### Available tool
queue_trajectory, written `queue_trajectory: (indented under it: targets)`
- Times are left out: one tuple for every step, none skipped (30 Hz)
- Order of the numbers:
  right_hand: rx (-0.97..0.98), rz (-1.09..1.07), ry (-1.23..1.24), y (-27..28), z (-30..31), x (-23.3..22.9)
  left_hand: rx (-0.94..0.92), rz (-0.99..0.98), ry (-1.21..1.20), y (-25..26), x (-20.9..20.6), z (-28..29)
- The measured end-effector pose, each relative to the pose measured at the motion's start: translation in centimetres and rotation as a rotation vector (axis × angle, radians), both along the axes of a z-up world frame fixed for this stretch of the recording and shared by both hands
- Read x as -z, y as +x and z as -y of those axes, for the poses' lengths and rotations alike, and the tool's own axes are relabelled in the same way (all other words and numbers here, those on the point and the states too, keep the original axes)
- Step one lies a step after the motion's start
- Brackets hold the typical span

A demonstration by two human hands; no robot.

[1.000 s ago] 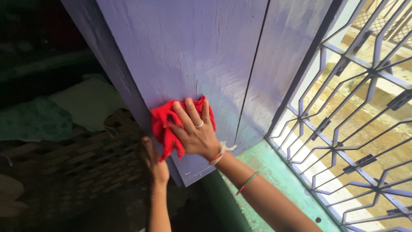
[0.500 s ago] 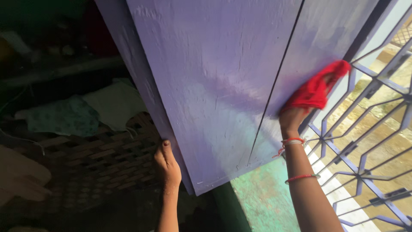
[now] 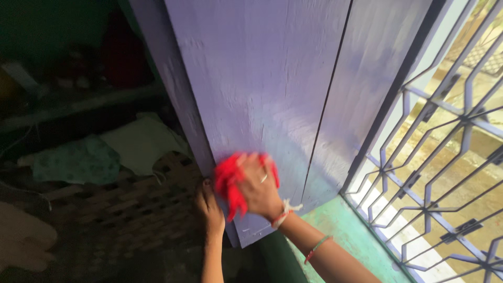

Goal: The person wipes a purple painted wooden surface and a metal window grille using a red cloth. The person moves the cloth back and forth across the surface, covering different sections of the wood and the metal bars.

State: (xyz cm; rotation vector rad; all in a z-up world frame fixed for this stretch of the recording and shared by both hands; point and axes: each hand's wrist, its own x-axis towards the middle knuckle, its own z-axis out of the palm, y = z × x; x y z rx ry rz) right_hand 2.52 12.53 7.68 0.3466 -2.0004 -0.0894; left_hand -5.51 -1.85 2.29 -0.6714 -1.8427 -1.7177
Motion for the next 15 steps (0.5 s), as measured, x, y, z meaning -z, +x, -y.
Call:
queue_trajectory:
  targets:
    - [-0.032,0.051,0.117,0.9,0.6,-1.0,0.100,0.086,0.127,0.5,0.3,0.2]
    - [-0.063,0.103,0.235,2.0,1.0,-2.0,0.201,0.173,0.253,1.2,0.4,0.2]
    - [-0.093,0.152,0.351,3.1,1.4,-3.2,0.304,0.257,0.377,1.8,0.0,0.0]
    - [-0.147,0.166,0.282,4.1,1.7,-4.4,0.175,0.167,0.350,2.9,-0.5,0.0]
    - [-0.202,0.182,0.214,5.2,1.9,-5.7,0.045,0.080,0.324,4.9,-0.8,0.3]
    - [-0.257,0.198,0.146,6.2,2.3,-6.9,-0.085,-0.007,0.297,6.8,-1.4,0.4]
    - [-0.345,0.208,-0.045,7.3,2.7,-8.0,-0.110,0.000,0.302,8.6,-2.2,0.3]
    - [-0.431,0.215,-0.238,8.4,3.1,-8.9,-0.135,0.007,0.307,10.5,-3.1,0.2]
    - [-0.518,0.220,-0.430,8.9,3.5,-9.8,-0.162,0.013,0.312,12.0,-4.1,0.3]
    - [-0.483,0.198,-0.577,9.2,3.7,-10.7,-0.154,-0.096,0.243,13.1,-5.2,0.3]
    - [-0.446,0.181,-0.725,9.7,3.8,-11.2,-0.146,-0.202,0.172,14.1,-6.3,0.2]
    - [-0.406,0.165,-0.873,10.1,3.8,-11.6,-0.137,-0.306,0.100,15.0,-7.3,0.0]
    - [-0.475,0.219,-0.992,10.4,3.7,-11.8,-0.002,-0.264,0.141,15.9,-8.3,-0.3]
    - [-0.544,0.273,-1.112,10.7,3.4,-12.0,0.133,-0.222,0.181,16.8,-9.2,-0.8]
    - [-0.615,0.327,-1.231,10.9,3.0,-12.1,0.266,-0.182,0.221,17.2,-10.2,-1.3]
